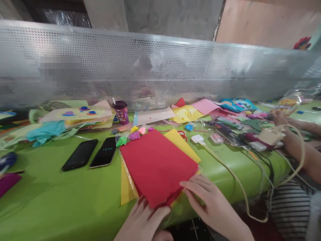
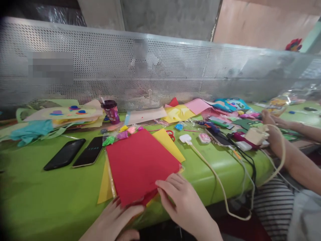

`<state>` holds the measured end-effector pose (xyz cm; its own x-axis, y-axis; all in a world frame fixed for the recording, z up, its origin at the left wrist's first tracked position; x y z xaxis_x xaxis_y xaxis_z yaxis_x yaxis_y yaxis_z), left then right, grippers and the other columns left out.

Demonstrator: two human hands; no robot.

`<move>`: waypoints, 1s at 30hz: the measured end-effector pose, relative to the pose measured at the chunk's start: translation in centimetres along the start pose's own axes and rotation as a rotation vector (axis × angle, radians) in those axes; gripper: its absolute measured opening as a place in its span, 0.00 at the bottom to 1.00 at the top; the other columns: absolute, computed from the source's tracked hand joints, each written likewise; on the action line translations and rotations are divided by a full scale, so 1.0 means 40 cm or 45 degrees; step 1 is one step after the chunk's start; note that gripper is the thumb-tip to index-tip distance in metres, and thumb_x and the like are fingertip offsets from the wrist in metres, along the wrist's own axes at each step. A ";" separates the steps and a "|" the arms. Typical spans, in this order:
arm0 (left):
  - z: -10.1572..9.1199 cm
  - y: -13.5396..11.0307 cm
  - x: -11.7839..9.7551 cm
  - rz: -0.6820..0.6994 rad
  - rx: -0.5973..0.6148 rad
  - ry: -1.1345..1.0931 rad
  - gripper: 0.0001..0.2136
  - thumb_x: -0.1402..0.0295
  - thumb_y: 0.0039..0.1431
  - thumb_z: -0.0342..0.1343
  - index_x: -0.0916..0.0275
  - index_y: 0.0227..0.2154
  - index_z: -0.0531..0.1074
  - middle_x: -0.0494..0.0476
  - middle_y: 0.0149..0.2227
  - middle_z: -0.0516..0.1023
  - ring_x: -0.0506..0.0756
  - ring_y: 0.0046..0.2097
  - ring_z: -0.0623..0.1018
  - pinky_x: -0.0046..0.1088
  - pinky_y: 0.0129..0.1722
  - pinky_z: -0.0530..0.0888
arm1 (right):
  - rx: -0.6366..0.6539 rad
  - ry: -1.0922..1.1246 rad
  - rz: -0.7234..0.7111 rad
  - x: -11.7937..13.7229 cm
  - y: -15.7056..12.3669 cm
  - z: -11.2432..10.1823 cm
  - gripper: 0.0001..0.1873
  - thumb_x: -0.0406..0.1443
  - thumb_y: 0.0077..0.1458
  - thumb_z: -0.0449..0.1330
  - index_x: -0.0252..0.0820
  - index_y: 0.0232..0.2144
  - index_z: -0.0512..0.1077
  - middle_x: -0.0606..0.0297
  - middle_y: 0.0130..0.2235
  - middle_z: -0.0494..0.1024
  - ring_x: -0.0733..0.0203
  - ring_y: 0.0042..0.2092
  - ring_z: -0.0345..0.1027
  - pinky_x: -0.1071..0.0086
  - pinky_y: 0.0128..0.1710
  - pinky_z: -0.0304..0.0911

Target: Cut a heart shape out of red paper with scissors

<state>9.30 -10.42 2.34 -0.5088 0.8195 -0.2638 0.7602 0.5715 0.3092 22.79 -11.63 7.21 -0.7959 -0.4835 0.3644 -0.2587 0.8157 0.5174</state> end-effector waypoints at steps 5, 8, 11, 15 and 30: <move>-0.010 -0.021 0.027 -0.243 -0.111 -0.204 0.23 0.63 0.56 0.53 0.54 0.55 0.60 0.55 0.53 0.70 0.58 0.52 0.71 0.34 0.48 0.72 | 0.224 -0.013 0.140 -0.017 -0.032 0.050 0.11 0.28 0.57 0.49 0.42 0.39 0.69 0.62 0.36 0.75 0.58 0.40 0.69 0.65 0.38 0.67; -0.005 -0.018 0.036 -0.319 -0.133 -0.152 0.15 0.64 0.60 0.48 0.55 0.50 0.67 0.54 0.51 0.72 0.57 0.52 0.71 0.34 0.48 0.72 | 0.221 0.000 0.135 -0.030 -0.052 0.069 0.11 0.27 0.56 0.49 0.42 0.38 0.68 0.60 0.39 0.73 0.57 0.43 0.68 0.63 0.42 0.67; 0.011 0.005 0.036 -0.365 -0.085 -0.006 0.15 0.66 0.63 0.44 0.54 0.51 0.66 0.54 0.51 0.72 0.58 0.52 0.71 0.37 0.47 0.73 | 0.115 -0.069 0.143 -0.040 -0.073 0.069 0.11 0.28 0.57 0.48 0.41 0.38 0.68 0.60 0.38 0.73 0.57 0.40 0.69 0.62 0.40 0.68; 0.037 0.033 0.009 -0.272 -0.006 0.195 0.21 0.61 0.60 0.49 0.57 0.56 0.61 0.60 0.53 0.70 0.63 0.51 0.71 0.43 0.46 0.72 | -0.105 -0.330 0.173 -0.051 -0.104 0.037 0.12 0.30 0.58 0.48 0.37 0.42 0.67 0.54 0.39 0.73 0.54 0.40 0.69 0.59 0.37 0.70; 0.038 0.093 0.003 -0.317 -0.093 0.369 0.18 0.62 0.59 0.49 0.67 0.49 0.66 0.67 0.47 0.74 0.66 0.47 0.74 0.49 0.44 0.72 | -0.057 -0.273 0.274 -0.093 -0.134 0.056 0.20 0.28 0.56 0.48 0.41 0.51 0.62 0.52 0.48 0.68 0.52 0.47 0.66 0.57 0.42 0.68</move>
<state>12.70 -8.27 2.09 -0.7751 0.6276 -0.0728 0.5736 0.7473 0.3354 25.90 -13.49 1.34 -0.9284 -0.2195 0.2999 -0.0514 0.8750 0.4814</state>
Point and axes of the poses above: each hand's wrist, its own y-axis towards the middle knuckle, its own z-axis out of the palm, x = y × z, the point moved 9 cm from there along y, towards the middle knuckle
